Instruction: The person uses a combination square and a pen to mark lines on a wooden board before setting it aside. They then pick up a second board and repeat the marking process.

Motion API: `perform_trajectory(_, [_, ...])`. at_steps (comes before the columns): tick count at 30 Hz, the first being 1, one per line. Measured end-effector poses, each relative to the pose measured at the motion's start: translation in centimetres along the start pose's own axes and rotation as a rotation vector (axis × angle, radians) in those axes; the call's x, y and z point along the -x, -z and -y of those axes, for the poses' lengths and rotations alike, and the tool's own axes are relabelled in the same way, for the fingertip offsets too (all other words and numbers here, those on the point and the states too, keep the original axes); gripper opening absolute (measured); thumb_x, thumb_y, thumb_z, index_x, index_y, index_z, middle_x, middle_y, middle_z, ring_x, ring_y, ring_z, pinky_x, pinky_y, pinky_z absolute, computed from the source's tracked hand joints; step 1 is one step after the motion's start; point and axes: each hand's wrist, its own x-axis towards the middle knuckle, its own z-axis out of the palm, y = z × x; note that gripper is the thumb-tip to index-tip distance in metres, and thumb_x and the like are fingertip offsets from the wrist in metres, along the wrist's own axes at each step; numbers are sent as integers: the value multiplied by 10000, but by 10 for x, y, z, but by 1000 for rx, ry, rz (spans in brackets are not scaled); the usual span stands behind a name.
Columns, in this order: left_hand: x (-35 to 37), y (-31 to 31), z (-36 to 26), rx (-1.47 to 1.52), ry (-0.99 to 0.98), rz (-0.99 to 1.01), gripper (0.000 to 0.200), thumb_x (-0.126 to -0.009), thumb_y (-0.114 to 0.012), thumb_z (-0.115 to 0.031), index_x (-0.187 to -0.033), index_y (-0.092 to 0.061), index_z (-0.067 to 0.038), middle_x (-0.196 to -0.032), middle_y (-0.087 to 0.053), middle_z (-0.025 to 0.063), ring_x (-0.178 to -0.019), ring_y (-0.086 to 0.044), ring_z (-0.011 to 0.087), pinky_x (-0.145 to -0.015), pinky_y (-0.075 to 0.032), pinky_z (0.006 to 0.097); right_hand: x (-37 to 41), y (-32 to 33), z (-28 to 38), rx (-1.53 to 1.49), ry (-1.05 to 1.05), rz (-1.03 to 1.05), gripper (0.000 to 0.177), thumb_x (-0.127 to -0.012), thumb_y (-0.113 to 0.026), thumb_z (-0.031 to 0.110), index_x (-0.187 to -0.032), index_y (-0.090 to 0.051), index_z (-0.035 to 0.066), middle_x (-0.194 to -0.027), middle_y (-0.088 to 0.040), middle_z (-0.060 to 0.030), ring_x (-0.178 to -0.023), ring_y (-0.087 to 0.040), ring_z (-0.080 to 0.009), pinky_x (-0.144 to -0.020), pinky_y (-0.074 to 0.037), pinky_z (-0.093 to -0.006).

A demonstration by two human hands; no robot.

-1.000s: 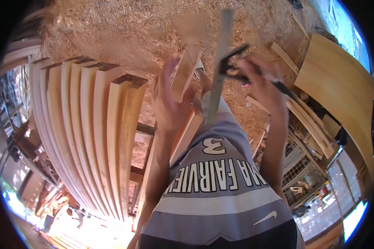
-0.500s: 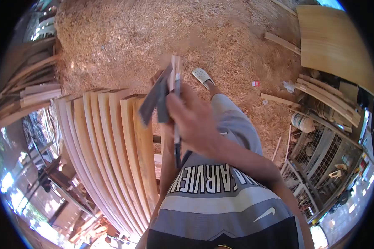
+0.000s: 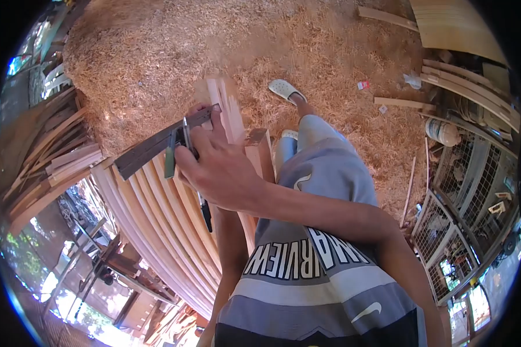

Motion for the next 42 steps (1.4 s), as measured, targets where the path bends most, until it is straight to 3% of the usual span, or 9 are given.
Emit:
perform_trajectory(1, [1, 2, 0, -12, -2, 0, 280, -1009, -705, -183, -1233, -627, -34, -1032, -660, 106, -993, -653, 236, -858, -523, 365, -1, -2, 0, -5, -5, 3, 243, -868, -754, 204, -931, -574, 55, -903, -497, -118, -870, -629, -306, -1201, -373, -636])
perform_trajectory(4, [3, 2, 0, -39, -1, 7, 272, -1006, -708, -182, -1220, -630, -33, -1022, -661, 107, -982, -654, 240, -852, -523, 369, -6, -12, -5, 13, -9, -29, 233, -869, -747, 205, -924, -576, 56, -888, -491, -102, -865, -620, -298, -1195, -345, -703])
perform_trajectory(8, [5, 4, 0, -66, -1, 3, 263, -1003, -713, -180, -1204, -633, -31, -1008, -663, 108, -968, -655, 245, -844, -524, 373, -11, -17, -13, -35, -31, -28, 217, -875, -736, 198, -923, -580, 54, -886, -490, -96, -858, -619, -292, -1199, -337, -703])
perform_trajectory(10, [4, -5, 0, -76, -1, 13, 258, -1001, -715, -180, -1195, -634, -30, -1002, -664, 108, -960, -656, 247, -839, -524, 375, -14, -22, -13, -81, -35, -148, 116, -792, -681, 141, -762, -599, 65, -811, -513, -98, -776, -580, -288, -1059, -378, -816])
perform_trajectory(22, [4, 5, 0, -119, -5, 3, 231, -991, -727, -176, -1145, -644, -25, -961, -670, 110, -917, -660, 262, -814, -526, 387, -18, -28, -12, -103, -56, -194, 155, -723, -689, 151, -671, -565, 74, -769, -492, -101, -737, -576, -283, -1048, -386, -812])
perform_trajectory(42, [6, 4, -2, -152, -5, 16, 198, -973, -748, -169, -1060, -659, -15, -893, -680, 115, -844, -667, 288, -772, -529, 408, -21, -24, -10, -177, -97, -182, 152, -687, -691, 142, -668, -567, 56, -774, -511, -117, -784, -590, -292, -1055, -393, -807])
